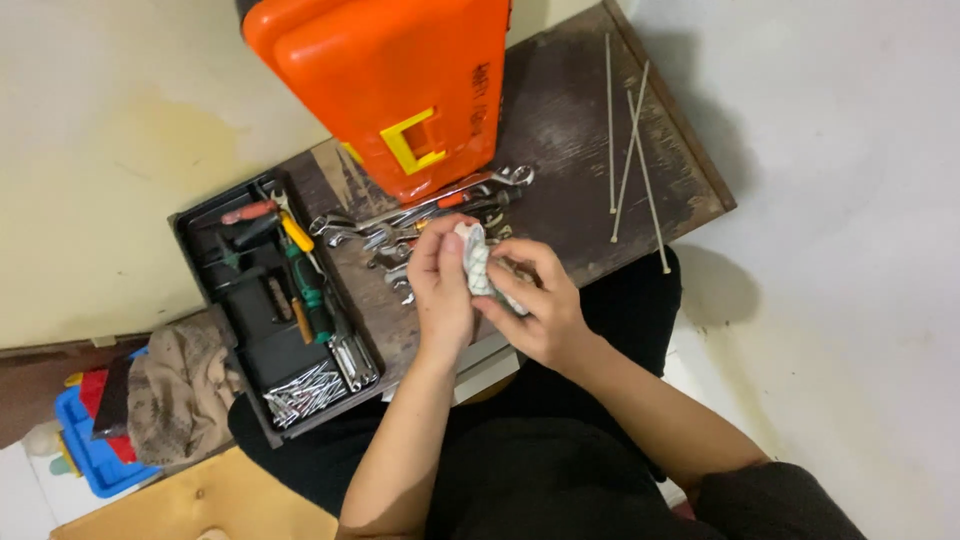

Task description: The person is organizing various hand tools, including wrenches and screwdrivers, into a plastic toolbox on a workbench.

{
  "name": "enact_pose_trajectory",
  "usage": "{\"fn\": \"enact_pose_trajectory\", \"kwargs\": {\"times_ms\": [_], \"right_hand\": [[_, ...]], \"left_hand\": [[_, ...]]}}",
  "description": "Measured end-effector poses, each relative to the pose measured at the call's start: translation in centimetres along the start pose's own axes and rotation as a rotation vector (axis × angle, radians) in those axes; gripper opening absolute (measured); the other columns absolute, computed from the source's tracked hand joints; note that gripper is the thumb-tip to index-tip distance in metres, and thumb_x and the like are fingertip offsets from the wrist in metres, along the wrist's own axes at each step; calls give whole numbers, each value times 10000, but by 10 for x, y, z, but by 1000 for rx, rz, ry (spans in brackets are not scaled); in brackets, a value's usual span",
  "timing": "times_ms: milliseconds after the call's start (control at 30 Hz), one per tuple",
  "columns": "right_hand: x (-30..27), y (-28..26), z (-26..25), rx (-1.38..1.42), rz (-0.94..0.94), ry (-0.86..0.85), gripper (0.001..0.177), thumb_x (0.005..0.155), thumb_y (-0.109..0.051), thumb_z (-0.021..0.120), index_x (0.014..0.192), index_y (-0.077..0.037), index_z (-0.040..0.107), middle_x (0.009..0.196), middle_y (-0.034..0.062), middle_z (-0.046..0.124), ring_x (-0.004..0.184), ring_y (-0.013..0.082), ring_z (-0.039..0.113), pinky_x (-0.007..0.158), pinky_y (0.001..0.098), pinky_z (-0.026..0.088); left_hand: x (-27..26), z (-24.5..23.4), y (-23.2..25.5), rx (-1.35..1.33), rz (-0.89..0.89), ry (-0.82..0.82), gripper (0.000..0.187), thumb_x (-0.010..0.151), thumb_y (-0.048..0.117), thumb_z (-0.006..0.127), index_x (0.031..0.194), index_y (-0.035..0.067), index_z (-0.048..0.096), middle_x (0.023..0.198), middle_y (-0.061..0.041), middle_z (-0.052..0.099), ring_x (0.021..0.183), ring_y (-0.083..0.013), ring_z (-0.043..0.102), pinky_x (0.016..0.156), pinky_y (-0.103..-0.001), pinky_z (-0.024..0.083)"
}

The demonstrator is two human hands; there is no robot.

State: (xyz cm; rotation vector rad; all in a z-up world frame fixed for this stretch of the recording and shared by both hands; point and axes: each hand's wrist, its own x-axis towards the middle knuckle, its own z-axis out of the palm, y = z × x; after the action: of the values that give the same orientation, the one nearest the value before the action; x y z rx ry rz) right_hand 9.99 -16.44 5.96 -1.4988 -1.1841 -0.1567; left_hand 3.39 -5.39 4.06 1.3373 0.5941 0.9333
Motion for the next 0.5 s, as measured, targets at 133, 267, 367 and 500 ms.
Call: {"fn": "enact_pose_trajectory", "kwargs": {"times_ms": [133,267,367,500], "right_hand": [[8,1,-5,199,-8,-126,169,834,-31,808,1001,-32,786,1037,158,720,911,322,745,838,393,603],[19,-7,-5,172,11,62,167,861,0,790,1028,-2,781,989,159,716,842,306,740,774,384,595],[20,-9,5,64,-99,124,151,870,-14,801,1018,-41,808,1000,135,712,813,252,729,747,342,603],[30,-2,0,3,-171,138,139,876,43,788,1010,8,777,976,154,698,830,296,727,764,384,619]], "left_hand": [[-7,-10,-9,-87,-79,103,409,1105,340,409,1063,44,688,890,-58,637,805,-123,520,712,-248,413],[-12,-17,-19,-80,-120,39,369,1079,317,458,1012,50,703,823,-41,622,755,-122,551,680,-245,428],[-14,-20,-9,5,-86,-49,324,1063,289,490,1009,58,710,789,-48,627,740,-133,563,669,-265,455],[-23,-16,7,105,-11,-80,216,1040,187,545,943,66,695,777,-47,562,759,-142,500,677,-286,435]]}}
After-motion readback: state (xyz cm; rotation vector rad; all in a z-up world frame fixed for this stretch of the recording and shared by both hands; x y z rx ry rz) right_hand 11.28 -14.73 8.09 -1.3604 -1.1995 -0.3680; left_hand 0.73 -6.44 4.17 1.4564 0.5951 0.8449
